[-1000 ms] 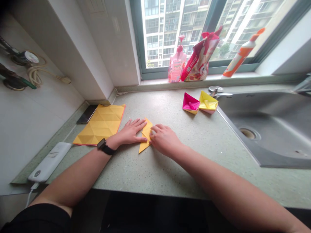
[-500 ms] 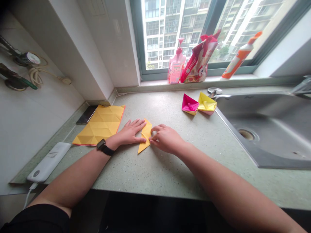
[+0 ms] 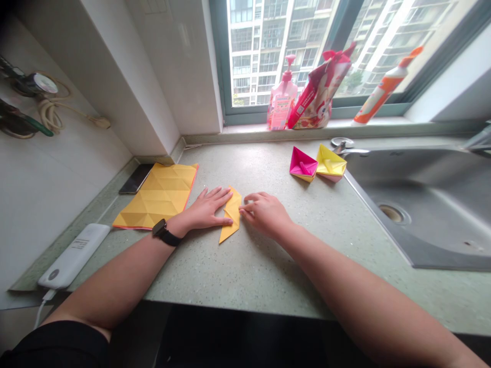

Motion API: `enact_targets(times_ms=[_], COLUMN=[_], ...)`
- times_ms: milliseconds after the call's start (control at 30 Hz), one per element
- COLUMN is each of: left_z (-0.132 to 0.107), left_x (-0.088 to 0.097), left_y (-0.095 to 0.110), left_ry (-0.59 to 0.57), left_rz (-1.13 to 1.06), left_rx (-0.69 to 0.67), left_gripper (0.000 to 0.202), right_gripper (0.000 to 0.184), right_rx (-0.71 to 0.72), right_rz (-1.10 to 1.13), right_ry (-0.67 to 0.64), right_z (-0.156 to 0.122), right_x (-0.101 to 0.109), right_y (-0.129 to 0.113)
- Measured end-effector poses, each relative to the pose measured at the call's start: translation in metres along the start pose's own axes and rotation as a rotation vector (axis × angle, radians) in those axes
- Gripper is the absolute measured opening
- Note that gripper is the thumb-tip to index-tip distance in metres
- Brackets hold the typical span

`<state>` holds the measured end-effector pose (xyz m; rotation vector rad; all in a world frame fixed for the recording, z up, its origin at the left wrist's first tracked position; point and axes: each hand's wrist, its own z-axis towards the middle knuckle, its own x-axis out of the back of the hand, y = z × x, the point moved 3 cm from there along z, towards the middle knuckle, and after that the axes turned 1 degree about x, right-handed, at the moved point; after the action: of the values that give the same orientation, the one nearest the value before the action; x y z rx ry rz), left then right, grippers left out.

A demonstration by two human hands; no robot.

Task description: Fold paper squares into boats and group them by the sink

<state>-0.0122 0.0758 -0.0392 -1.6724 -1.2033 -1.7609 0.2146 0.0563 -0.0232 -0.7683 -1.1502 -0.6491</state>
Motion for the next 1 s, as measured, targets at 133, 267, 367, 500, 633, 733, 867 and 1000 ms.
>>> enact_targets(times_ms=[133, 267, 367, 500, 633, 733, 867, 1000], left_z=[0.0, -0.002, -0.005, -0.012, -0.016, -0.017, -0.016, -0.017], left_x=[0.0, 0.001, 0.006, 0.015, 0.019, 0.017, 0.015, 0.014], left_y=[0.001, 0.003, 0.003, -0.001, -0.001, 0.003, 0.007, 0.008], left_ry=[0.004, 0.035, 0.133, 0.364, 0.43, 0.397, 0.351, 0.324], left_rz=[-0.001, -0.031, -0.13, -0.274, -0.282, -0.267, -0.311, -0.363], left_rx=[-0.001, -0.004, -0.005, 0.03, 0.033, 0.026, -0.037, -0.083], left_gripper=[0.1, 0.1, 0.092, 0.044, 0.019, 0.015, 0.015, 0.022], right_gripper=[0.031, 0.035, 0.039, 0.044, 0.044, 0.047, 0.048, 0.045], right_rx=[-0.041, -0.086, -0.096, -0.064, -0.064, -0.045, -0.049, -0.047], right_rz=[-0.086, -0.158, -0.134, 0.0, 0.121, 0.147, 0.2, 0.283], right_ry=[-0.011, -0.015, -0.001, 0.082, 0.126, 0.094, 0.083, 0.09], right_z=[0.004, 0.009, 0.01, 0.005, 0.001, 0.001, 0.001, 0.001], right_x=[-0.003, -0.008, -0.01, -0.006, -0.002, -0.005, -0.009, -0.008], right_y=[-0.002, -0.003, 0.0, 0.003, 0.001, -0.003, -0.003, -0.003])
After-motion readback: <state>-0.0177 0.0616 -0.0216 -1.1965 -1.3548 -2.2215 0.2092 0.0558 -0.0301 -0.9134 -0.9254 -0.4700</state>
